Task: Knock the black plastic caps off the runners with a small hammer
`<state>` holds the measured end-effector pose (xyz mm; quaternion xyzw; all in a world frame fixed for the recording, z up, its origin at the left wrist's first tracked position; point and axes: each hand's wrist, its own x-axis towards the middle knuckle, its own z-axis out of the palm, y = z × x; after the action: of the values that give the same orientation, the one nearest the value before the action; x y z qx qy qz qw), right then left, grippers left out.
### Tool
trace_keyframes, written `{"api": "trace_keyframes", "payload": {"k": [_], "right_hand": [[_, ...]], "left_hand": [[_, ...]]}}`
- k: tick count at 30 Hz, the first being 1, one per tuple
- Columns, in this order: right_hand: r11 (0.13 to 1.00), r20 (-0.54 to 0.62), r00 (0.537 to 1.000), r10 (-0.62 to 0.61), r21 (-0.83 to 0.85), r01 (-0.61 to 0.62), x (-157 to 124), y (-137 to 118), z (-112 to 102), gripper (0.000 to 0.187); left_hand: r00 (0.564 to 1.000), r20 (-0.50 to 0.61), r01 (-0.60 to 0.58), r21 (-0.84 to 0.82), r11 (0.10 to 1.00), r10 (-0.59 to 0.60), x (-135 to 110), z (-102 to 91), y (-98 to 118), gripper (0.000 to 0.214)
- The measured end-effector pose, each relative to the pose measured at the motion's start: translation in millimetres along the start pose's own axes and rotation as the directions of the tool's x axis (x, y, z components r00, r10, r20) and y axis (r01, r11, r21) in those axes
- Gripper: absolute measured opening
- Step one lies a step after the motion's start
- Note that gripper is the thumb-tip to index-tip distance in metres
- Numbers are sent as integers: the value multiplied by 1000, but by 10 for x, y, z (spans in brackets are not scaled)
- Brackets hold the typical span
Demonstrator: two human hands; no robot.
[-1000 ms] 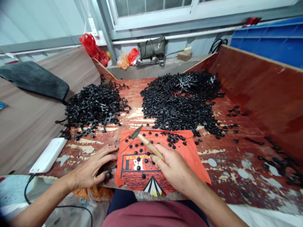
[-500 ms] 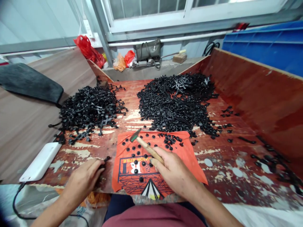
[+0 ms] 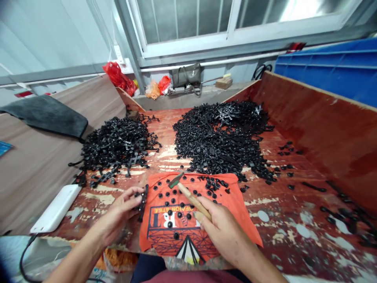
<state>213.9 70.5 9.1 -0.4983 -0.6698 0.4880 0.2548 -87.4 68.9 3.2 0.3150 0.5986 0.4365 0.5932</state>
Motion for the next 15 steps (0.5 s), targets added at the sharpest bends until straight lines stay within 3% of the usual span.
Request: {"api": "trace_keyframes", "payload": {"k": [2, 5, 7, 10, 15], "right_hand": [[1000, 5, 1000, 27, 12, -27, 12, 45, -4, 39], [999, 22, 999, 47, 14, -47, 28, 59, -30, 41], [999, 23, 999, 37, -14, -37, 35, 42, -63, 39], [998, 6, 1000, -4, -61, 4, 49, 17, -107, 38], [991, -29, 998, -48, -123, 44, 95, -1, -94, 39]], "left_hand": [[991, -66, -103, 204, 973, 119, 17, 88, -74, 25], [971, -29, -206, 411, 888, 239, 69, 98, -108, 13], [976, 24, -206, 424, 882, 217, 87, 32, -56, 11], [994, 39, -111, 365, 924, 105, 76, -53, 95, 18], [999, 36, -30, 287, 957, 20, 149, 15, 250, 21]]}}
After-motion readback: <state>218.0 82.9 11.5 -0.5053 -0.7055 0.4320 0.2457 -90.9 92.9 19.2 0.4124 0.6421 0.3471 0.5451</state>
